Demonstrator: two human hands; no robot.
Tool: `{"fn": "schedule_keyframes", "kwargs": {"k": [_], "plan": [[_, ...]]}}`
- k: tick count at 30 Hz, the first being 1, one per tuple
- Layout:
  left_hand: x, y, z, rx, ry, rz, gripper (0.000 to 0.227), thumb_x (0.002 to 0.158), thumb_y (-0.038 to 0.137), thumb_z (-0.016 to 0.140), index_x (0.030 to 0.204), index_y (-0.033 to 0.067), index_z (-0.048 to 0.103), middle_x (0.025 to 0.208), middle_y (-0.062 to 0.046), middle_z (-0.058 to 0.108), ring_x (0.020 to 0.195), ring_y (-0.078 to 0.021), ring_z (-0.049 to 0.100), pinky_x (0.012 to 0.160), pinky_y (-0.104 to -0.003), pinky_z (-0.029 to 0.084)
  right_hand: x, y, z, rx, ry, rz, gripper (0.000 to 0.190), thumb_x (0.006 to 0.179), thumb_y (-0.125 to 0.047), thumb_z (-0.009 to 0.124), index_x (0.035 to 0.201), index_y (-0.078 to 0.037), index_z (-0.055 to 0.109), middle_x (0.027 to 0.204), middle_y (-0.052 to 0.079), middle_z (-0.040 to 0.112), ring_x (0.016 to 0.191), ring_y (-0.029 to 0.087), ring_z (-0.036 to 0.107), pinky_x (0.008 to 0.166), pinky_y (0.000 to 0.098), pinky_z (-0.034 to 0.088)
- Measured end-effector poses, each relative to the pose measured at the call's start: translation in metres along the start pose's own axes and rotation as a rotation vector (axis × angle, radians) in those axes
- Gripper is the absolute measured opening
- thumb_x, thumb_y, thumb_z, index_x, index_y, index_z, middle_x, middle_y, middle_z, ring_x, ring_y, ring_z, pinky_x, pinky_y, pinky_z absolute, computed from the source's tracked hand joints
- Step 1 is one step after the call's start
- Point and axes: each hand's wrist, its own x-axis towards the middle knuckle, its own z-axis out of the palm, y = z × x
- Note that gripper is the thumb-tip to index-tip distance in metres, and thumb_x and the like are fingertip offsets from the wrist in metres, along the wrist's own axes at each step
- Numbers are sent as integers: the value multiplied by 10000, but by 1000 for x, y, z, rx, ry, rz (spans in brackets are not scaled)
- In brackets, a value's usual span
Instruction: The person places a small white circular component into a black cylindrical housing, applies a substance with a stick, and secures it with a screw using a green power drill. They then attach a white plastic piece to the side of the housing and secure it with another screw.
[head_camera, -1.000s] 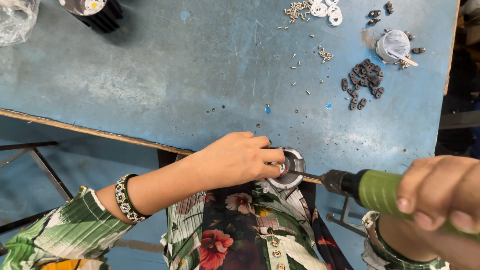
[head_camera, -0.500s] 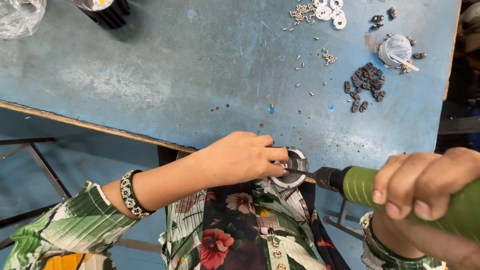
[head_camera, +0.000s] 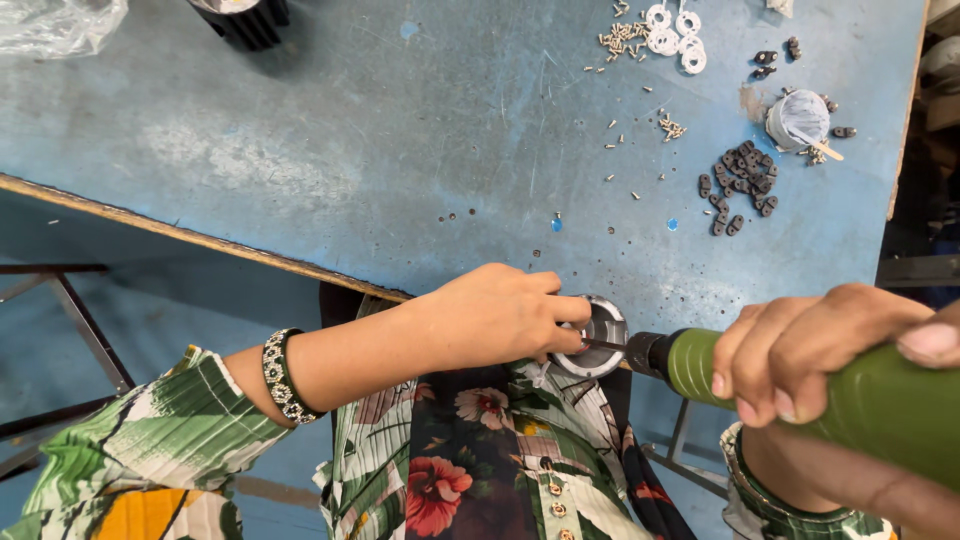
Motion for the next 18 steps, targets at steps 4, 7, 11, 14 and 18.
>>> {"fn": "schedule_keyframes", "kwargs": {"k": [4,7,11,14,18], "plan": [[2,-1,0,-19,-7,-5,252,814,274,721,1063,240,741,1081,43,597,918,-225,614,615,-369,555,-7,4,-2,-15,23,-47,196,1026,-172,524,879,-66,599,807,37,595,747,198,670,770,420,548],[3,0,0,-22,-40,-27,236,817,280,729,1049,237,735,1109,55,610,939,-226,622,610,-371,557,-19,8,-7,-30,69,-117,155,1005,-159,548,883,-75,593,802,29,587,737,186,658,756,404,545],[1,0,2,-27,-42,-35,276,802,280,741,1072,226,722,1134,53,621,948,-228,626,608,-379,554,-39,6,-16,-97,213,-290,104,977,-142,580,888,-87,584,795,19,577,723,170,641,738,384,540],[-2,0,1,2,27,8,297,808,282,742,1093,207,705,1180,53,627,960,-224,629,646,-380,545,-55,5,-22,-166,347,-402,76,955,-129,604,892,-96,578,790,11,569,712,158,629,724,368,537],[-10,2,-1,-2,123,36,325,831,266,726,1135,169,664,1267,44,631,1033,-216,637,694,-362,535,-69,6,-31,-259,500,-475,73,927,-112,636,897,-108,569,783,0,558,698,142,613,706,348,533]]}}
